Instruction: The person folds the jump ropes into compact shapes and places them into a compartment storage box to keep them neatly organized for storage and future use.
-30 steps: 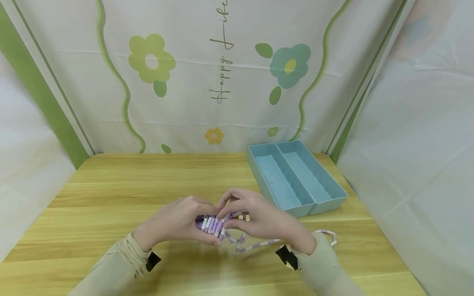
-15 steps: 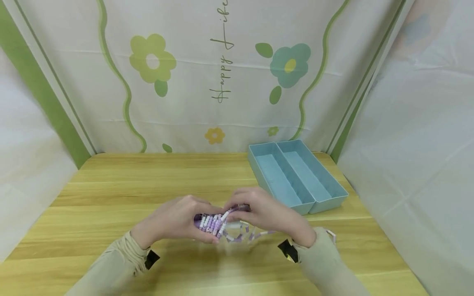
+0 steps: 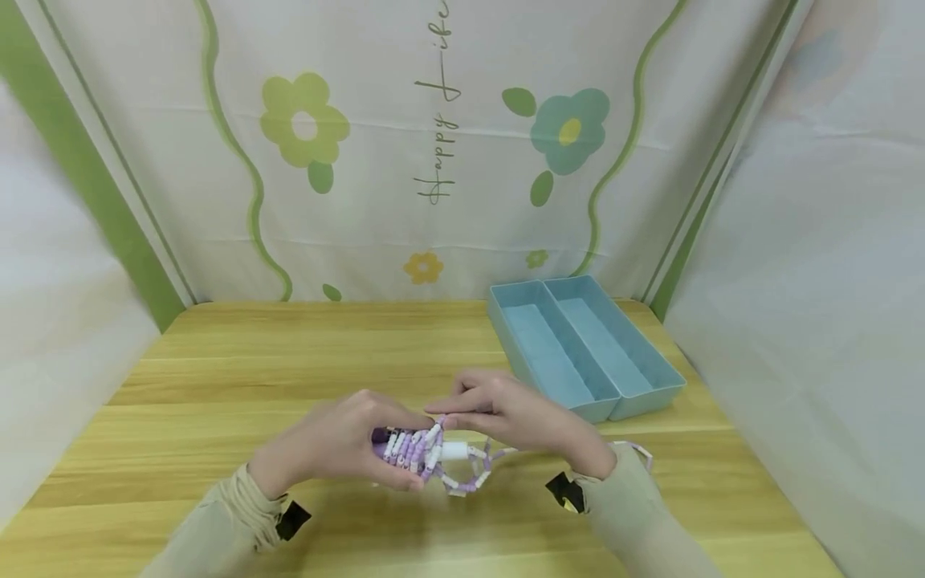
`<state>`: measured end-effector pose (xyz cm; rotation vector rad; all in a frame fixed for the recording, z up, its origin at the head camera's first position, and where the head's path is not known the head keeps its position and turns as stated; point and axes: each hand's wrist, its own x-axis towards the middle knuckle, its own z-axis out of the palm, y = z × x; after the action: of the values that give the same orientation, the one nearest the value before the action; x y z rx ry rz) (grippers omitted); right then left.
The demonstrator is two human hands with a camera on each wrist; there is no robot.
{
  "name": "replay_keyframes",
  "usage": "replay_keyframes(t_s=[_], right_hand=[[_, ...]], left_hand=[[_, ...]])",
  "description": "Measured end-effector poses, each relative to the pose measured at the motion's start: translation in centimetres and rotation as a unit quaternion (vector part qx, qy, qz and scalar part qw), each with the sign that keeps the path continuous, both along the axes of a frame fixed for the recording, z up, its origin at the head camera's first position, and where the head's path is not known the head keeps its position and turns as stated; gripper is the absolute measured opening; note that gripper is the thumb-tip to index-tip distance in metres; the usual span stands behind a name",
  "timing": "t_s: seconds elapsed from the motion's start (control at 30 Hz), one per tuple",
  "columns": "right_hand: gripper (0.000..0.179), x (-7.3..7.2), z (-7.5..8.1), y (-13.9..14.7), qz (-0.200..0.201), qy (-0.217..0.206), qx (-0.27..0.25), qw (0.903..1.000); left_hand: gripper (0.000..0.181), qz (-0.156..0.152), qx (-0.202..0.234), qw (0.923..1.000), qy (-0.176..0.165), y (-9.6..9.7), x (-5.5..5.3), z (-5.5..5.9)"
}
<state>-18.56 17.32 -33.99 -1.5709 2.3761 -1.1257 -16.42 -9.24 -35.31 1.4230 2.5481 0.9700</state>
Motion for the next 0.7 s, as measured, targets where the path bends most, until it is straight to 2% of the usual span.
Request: replay_keyframes(t_s=[0.2,0.3,0.5,0.7], right_hand=[[0.026,-0.30,-0.37,0.16,0.010,-0.015,-0.026,0.9995],[0.026,-0.45,-0.46,0.17,0.016,-0.022,-0.031,0.9991],[0.029,-0.64,-0.52,0.50,0.002,-0.057,-0.006,0.9984],[0.032,-0.96,-0.40,0.72,0.023,-0.071,-0.012,0.9971]], left_hand=[[0.062,-0.010,0.027,0.9996,-0.004,0.06,0.10,-0.28],[0.062,-0.012,0.045,0.9988,-0.017,-0.03,-0.07,-0.47],[0.061,-0.017,0.080,0.9962,-0.028,-0.22,-0.35,-0.83],[0.065,-0.013,0.122,0.9922,-0.022,-0.35,-0.23,-0.99]])
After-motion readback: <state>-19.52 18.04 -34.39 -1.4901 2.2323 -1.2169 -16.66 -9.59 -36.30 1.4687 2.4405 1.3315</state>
